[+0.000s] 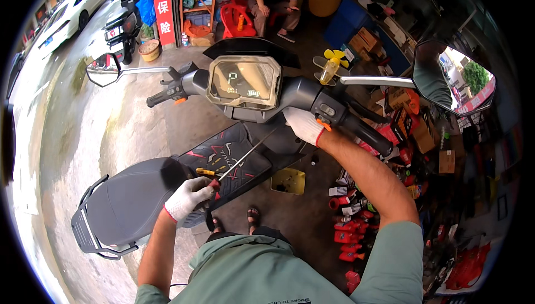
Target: The person unscrews screws from the front body panel of a scooter using a screwdriver and then detaches the plastic panel from the frame by hand.
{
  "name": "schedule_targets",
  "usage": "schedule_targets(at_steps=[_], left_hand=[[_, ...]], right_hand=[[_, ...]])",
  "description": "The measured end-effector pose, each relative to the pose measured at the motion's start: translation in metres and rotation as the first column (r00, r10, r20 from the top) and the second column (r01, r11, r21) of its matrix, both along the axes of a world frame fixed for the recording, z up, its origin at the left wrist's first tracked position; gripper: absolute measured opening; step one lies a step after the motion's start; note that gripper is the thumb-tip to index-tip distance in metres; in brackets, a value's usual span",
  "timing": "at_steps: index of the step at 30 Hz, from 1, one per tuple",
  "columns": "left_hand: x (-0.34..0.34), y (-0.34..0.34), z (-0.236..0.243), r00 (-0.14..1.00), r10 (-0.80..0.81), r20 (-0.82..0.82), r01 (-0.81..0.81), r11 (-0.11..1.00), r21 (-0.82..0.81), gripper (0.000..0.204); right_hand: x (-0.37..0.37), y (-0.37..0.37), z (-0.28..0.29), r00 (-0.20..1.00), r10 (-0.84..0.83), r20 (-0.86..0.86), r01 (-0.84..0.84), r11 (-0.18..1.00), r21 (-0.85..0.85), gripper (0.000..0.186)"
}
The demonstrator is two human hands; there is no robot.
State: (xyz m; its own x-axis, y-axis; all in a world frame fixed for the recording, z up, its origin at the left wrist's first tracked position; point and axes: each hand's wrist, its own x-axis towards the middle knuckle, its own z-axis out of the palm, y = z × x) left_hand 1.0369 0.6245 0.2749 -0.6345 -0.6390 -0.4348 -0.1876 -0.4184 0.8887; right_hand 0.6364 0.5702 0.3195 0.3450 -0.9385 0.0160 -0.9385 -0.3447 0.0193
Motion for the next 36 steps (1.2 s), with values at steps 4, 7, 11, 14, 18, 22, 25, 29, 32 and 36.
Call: schedule_targets(at_steps=[4, 7, 11, 14, 18, 22, 25, 29, 32, 36], left_hand=[[0.000, 0.003, -0.004, 1.000, 0.003, -0.028, -0.003, 1.000, 0.000, 0.030], [-0.001, 0.004, -0.009, 1.000, -0.003, -0.026, 0.003, 1.000, -0.011, 0.030], [-0.001, 0.006, -0.014, 1.000, -0.009, -0.025, 0.009, 1.000, -0.014, 0.032], [-0.002, 0.007, -0.017, 0.999, -0.031, -0.038, 0.033, 0.999, 0.027, 0.036], [-0.003, 0.011, -0.016, 0.999, -0.030, -0.043, 0.032, 0.999, 0.029, 0.034], [-0.003, 0.013, -0.011, 0.998, -0.044, -0.038, 0.044, 0.999, -0.003, 0.029], [-0.001, 0.015, -0.014, 0.998, -0.054, -0.039, 0.052, 0.997, -0.064, 0.026], [-0.002, 0.017, -0.023, 0.997, -0.034, -0.071, 0.029, 0.997, -0.074, 0.027], [-0.003, 0.020, -0.025, 0.996, -0.041, -0.081, 0.031, 0.991, -0.127, 0.027], [-0.006, 0.020, -0.024, 0.994, -0.057, -0.090, 0.046, 0.992, -0.120, 0.027]], right_hand=[[-0.006, -0.005, 0.001, 0.999, 0.041, 0.014, -0.042, 0.998, 0.057, 0.024], [0.004, -0.005, 0.013, 0.989, 0.029, -0.142, -0.009, 0.989, 0.145, 0.025], [0.004, 0.012, 0.017, 0.982, -0.037, 0.188, 0.035, 0.999, 0.014, 0.023], [0.009, 0.006, 0.019, 0.976, -0.214, 0.024, 0.208, 0.966, 0.155, 0.025], [0.011, 0.000, 0.017, 0.988, -0.070, -0.138, 0.087, 0.989, 0.117, 0.023], [0.005, -0.001, 0.018, 0.989, 0.019, -0.144, -0.009, 0.997, 0.074, 0.023], [0.020, 0.008, 0.027, 0.974, -0.037, -0.223, 0.052, 0.997, 0.062, 0.026], [0.029, -0.003, 0.029, 0.920, -0.074, -0.385, 0.142, 0.978, 0.152, 0.025], [0.020, -0.001, 0.028, 0.932, 0.012, -0.362, 0.038, 0.991, 0.129, 0.022], [0.018, -0.001, 0.030, 0.942, 0.034, -0.334, 0.007, 0.993, 0.122, 0.018]])
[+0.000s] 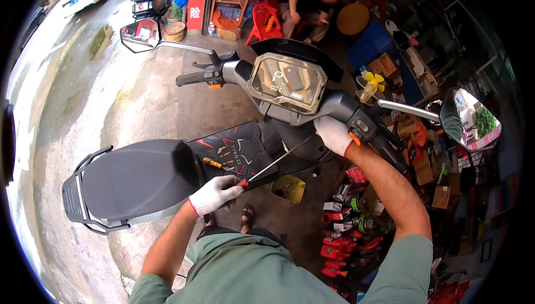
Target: The person unscrews screws from the front body panel of a scooter using a screwdriver and then detaches the plastic panel from the frame by hand.
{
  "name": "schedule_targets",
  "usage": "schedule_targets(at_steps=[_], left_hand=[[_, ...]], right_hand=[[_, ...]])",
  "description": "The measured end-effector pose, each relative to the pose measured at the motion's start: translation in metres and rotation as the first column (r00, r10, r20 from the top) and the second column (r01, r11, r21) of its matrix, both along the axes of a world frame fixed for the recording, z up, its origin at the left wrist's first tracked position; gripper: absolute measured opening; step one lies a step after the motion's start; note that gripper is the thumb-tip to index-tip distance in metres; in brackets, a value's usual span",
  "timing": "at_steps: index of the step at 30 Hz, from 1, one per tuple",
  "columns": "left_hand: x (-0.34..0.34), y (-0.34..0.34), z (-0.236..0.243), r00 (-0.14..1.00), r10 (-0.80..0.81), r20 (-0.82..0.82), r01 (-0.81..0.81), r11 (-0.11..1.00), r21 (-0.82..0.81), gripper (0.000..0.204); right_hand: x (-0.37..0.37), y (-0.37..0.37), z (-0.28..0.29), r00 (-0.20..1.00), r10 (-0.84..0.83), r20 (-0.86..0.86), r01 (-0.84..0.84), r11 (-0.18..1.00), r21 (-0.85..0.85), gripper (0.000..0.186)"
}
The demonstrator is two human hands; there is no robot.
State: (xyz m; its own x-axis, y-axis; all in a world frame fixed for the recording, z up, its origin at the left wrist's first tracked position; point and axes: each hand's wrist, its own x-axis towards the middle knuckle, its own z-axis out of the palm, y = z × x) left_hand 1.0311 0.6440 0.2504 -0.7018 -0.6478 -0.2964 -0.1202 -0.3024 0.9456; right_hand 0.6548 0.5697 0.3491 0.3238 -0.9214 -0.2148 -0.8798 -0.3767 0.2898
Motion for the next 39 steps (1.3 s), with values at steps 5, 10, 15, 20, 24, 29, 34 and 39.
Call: schedule_targets(at_steps=[5, 10, 15, 20, 24, 29, 34, 39], left_hand=[[-0.005, -0.001, -0.001, 1.000, 0.000, -0.009, 0.000, 1.000, -0.013, 0.028], [-0.016, -0.003, -0.004, 0.999, 0.045, -0.006, -0.045, 0.997, -0.054, 0.030], [-0.022, -0.004, -0.009, 0.994, 0.102, 0.033, -0.093, 0.976, -0.199, 0.034], [-0.037, -0.011, 0.005, 0.979, 0.084, 0.186, -0.010, 0.930, -0.366, 0.035], [-0.045, -0.011, 0.008, 0.971, 0.092, 0.221, 0.006, 0.914, -0.407, 0.039], [-0.046, -0.005, 0.000, 0.974, 0.121, 0.189, -0.030, 0.905, -0.425, 0.037], [-0.050, -0.006, 0.001, 0.972, 0.118, 0.202, -0.019, 0.900, -0.435, 0.036], [-0.051, -0.005, -0.003, 0.974, 0.120, 0.194, -0.035, 0.919, -0.393, 0.036]], right_hand=[[-0.002, 0.006, 0.005, 0.968, -0.061, 0.245, 0.059, 0.998, 0.017, 0.022], [-0.009, 0.031, -0.005, 0.746, -0.197, 0.636, 0.360, 0.923, -0.136, 0.023], [0.046, 0.079, -0.029, -0.204, -0.564, 0.800, 0.480, 0.654, 0.584, 0.019], [0.075, 0.075, -0.072, -0.794, -0.342, 0.503, 0.103, 0.740, 0.664, 0.016], [0.077, 0.069, -0.092, -0.764, -0.246, 0.596, 0.252, 0.738, 0.626, 0.013], [0.077, 0.072, -0.098, -0.771, -0.233, 0.593, 0.252, 0.743, 0.620, 0.012], [0.075, 0.073, -0.096, -0.768, -0.229, 0.599, 0.267, 0.735, 0.623, 0.012], [0.072, 0.072, -0.097, -0.760, -0.236, 0.605, 0.260, 0.744, 0.616, 0.011]])
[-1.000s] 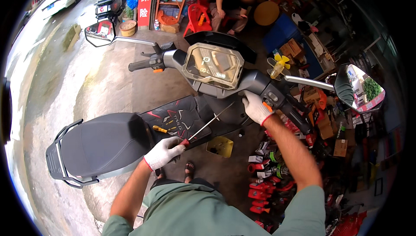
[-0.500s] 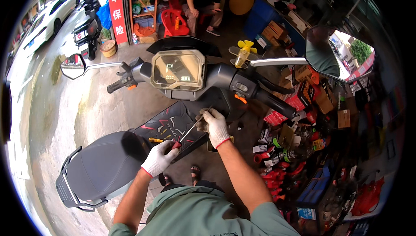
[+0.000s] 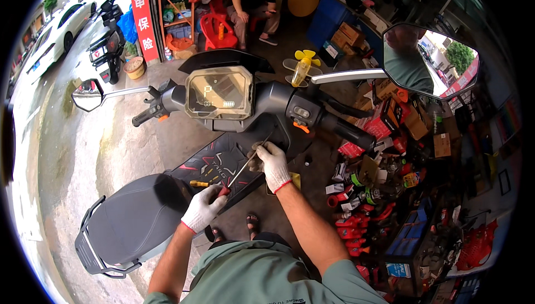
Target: The person unscrews screws from the front body panel of a scooter using a screwdriver and then detaches the plastic panel from the frame by hand.
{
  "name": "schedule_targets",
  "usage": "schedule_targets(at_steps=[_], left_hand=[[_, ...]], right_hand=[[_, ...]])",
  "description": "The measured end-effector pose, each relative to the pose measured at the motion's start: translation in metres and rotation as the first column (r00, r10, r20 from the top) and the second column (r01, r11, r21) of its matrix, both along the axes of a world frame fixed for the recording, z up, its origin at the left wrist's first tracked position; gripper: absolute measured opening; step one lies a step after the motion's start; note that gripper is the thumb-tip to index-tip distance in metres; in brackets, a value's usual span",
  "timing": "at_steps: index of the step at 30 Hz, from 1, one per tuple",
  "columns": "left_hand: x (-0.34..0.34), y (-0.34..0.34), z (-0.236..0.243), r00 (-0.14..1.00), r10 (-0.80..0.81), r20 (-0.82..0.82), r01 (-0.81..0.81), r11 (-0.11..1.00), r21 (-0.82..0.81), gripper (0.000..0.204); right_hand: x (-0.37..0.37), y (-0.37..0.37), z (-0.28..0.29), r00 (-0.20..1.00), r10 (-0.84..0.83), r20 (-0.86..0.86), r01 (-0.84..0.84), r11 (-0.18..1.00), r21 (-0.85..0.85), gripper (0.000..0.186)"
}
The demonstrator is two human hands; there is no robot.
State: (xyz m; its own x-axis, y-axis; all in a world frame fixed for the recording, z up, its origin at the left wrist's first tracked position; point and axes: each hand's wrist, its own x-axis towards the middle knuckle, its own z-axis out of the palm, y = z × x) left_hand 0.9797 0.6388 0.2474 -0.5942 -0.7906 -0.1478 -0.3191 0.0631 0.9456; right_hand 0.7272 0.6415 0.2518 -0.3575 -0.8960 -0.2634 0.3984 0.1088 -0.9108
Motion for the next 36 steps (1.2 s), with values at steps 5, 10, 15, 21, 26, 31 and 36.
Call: schedule_targets(at_steps=[5, 10, 15, 21, 26, 31, 36], left_hand=[[0.001, 0.000, 0.000, 1.000, 0.009, -0.007, -0.009, 1.000, 0.001, 0.036], [0.001, -0.002, 0.003, 0.999, -0.022, 0.033, 0.023, 0.999, -0.034, 0.039], [-0.002, 0.008, 0.004, 0.991, 0.106, 0.083, -0.079, 0.955, -0.286, 0.036], [-0.001, 0.001, 0.003, 0.994, 0.048, -0.102, -0.006, 0.924, 0.381, 0.041], [-0.002, -0.001, 0.008, 0.998, -0.037, 0.044, 0.040, 0.997, -0.069, 0.037], [-0.003, -0.007, 0.021, 0.997, 0.001, -0.083, 0.028, 0.936, 0.352, 0.031], [-0.005, -0.011, 0.014, 0.989, -0.106, 0.103, 0.110, 0.994, -0.029, 0.034]], right_hand=[[0.001, -0.002, 0.001, 1.000, 0.003, -0.021, -0.003, 1.000, 0.010, 0.012], [0.001, -0.002, 0.003, 1.000, -0.007, -0.014, 0.007, 1.000, 0.011, 0.012], [0.003, -0.002, 0.001, 0.999, -0.037, 0.019, 0.037, 0.999, 0.006, 0.012], [0.005, -0.005, -0.002, 0.995, -0.089, 0.045, 0.089, 0.996, -0.006, 0.012], [0.011, -0.006, 0.000, 0.989, -0.139, 0.048, 0.140, 0.990, -0.018, 0.012], [0.011, -0.008, 0.003, 0.986, -0.168, 0.002, 0.168, 0.986, -0.014, 0.012], [0.013, -0.008, 0.008, 0.980, -0.187, -0.069, 0.189, 0.982, 0.022, 0.012]])
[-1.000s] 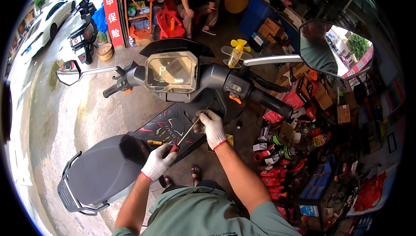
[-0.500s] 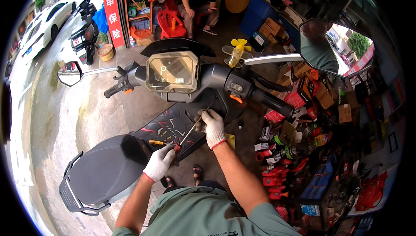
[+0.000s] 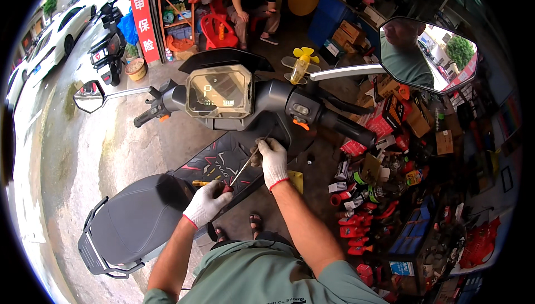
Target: The person unscrews screws from the front body panel of a scooter using a screwdriver and then detaches the plastic panel from the frame by hand.
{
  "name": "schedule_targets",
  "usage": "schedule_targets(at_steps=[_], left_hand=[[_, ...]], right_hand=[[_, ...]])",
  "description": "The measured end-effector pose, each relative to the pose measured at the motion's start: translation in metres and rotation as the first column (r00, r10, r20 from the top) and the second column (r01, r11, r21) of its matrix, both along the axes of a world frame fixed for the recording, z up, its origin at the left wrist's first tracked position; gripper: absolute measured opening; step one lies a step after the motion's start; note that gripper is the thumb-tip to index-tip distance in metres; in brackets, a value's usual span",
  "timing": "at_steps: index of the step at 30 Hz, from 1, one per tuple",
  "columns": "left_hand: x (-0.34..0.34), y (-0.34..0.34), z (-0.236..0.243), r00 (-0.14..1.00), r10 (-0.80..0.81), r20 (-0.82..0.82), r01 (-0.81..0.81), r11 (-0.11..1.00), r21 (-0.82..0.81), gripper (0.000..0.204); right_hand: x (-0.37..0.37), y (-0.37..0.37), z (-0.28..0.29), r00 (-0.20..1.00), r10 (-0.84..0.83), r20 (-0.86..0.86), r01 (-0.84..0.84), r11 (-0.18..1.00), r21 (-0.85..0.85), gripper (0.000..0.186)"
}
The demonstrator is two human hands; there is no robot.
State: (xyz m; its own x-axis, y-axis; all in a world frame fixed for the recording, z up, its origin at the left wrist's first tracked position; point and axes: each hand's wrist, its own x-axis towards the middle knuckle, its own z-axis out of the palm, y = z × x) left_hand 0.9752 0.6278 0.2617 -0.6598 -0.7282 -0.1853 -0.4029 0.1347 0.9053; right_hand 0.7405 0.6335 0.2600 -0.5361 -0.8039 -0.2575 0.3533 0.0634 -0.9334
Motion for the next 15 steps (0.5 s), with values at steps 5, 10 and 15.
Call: schedule_targets(at_steps=[5, 10, 15], left_hand=[[-0.002, -0.003, 0.005, 0.994, 0.033, -0.103, 0.004, 0.942, 0.335, 0.035], [-0.004, 0.001, 0.009, 0.998, 0.047, -0.048, -0.039, 0.988, 0.151, 0.033], [-0.005, -0.003, 0.013, 0.997, 0.022, -0.069, -0.008, 0.982, 0.188, 0.033]], right_hand=[[-0.006, 0.011, 0.007, 0.915, -0.018, -0.403, 0.035, 0.999, 0.035, 0.012], [-0.023, 0.015, 0.055, -0.025, -0.043, -0.999, 0.111, 0.993, -0.046, 0.029], [-0.039, 0.003, 0.072, -0.330, 0.133, -0.934, 0.074, 0.991, 0.115, 0.027]])
